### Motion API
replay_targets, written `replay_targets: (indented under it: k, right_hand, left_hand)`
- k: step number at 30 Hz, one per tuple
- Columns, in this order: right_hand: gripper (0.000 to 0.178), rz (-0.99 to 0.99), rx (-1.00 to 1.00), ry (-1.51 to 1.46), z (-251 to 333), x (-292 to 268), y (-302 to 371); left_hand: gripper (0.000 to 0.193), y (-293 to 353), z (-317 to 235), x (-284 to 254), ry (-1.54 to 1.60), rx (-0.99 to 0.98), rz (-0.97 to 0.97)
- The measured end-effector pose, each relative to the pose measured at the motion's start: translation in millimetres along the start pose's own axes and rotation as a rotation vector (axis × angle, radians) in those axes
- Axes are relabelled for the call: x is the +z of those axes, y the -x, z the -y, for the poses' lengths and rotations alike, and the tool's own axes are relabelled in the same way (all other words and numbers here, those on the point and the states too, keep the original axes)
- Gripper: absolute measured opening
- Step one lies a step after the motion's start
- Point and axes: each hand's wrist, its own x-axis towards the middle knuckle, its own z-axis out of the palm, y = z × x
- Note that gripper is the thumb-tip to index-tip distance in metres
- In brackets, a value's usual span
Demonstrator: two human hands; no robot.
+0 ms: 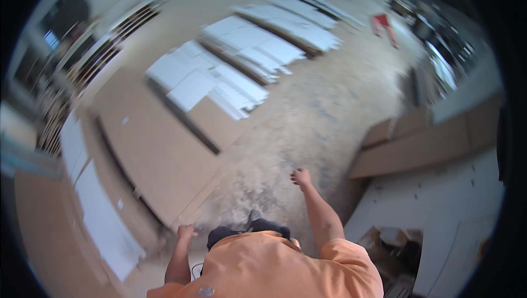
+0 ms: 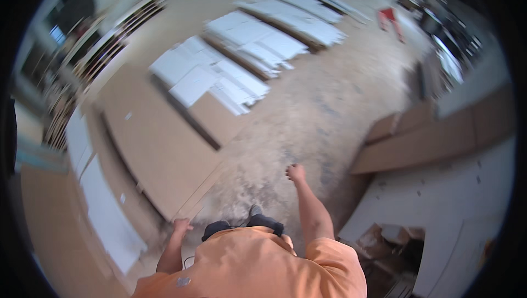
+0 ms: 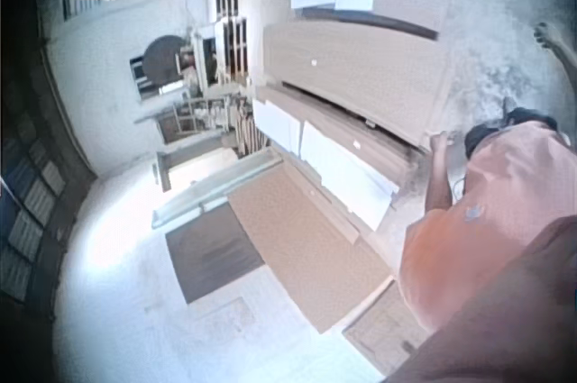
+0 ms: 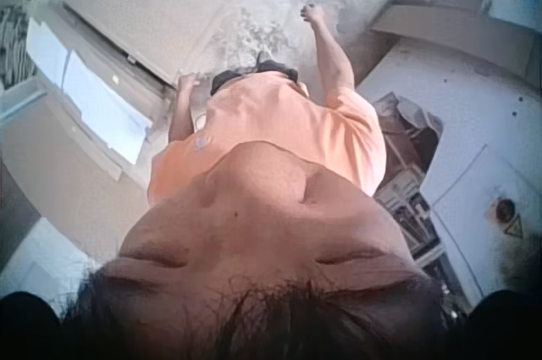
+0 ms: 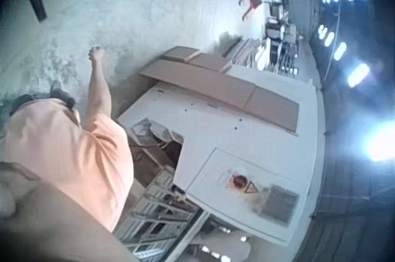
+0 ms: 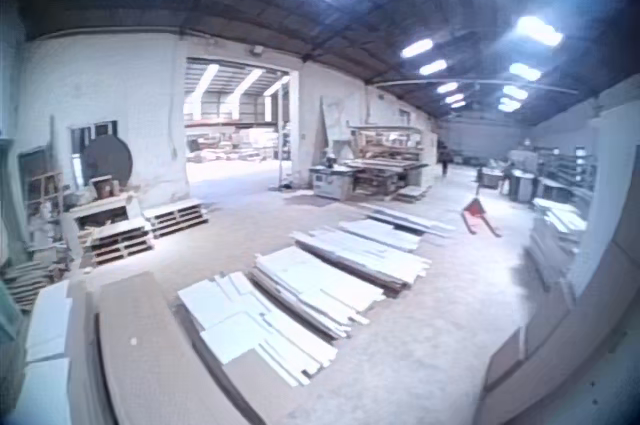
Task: The person repeatedly removes white panels from a CNC machine bed, carries them to a stack, scans them with a barcode scanner, and returns to the machine. The person uses a yellow tool to assist in removing panels from the machine bed.
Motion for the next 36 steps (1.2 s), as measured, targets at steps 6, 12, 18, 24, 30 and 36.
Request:
replay_targets:
  k: [6, 12, 18, 24, 30, 36]
  right_hand:
    - [0.025, -0.194, -0.157, -0.393, 48.2, -103.5, -6.8]
    - [0.027, -0.242, 0.159, -0.137, -80.0, -163.8, -56.6]
    - [0.012, -0.563, 0.860, -0.653, -173.4, -234.8, -15.6]
    - [0.017, -0.712, 0.672, -0.799, -98.3, -301.0, -76.2]
    - [0.020, -0.487, 0.648, -0.783, -46.4, -378.3, -235.7]
    - [0.029, -0.317, 0.533, 0.140, -11.6, -575.5, -431.4]
  left_hand:
    - [0.023, -57.5, -228.8, 184.2, -0.517, 0.287, 0.342]
    - [0.023, -128.9, -396.0, 374.7, -1.299, 1.201, 0.722]
    - [0.027, -135.3, -546.8, 551.5, -1.456, 0.545, 0.548]
    - [0.028, -100.9, -675.8, 758.5, -1.419, 1.116, 0.616]
    - [0.033, -31.6, -774.2, 949.7, -1.185, 1.083, 0.640]
    - [0.018, -33.9, -877.5, 1022.0, -1.122, 1.013, 0.429]
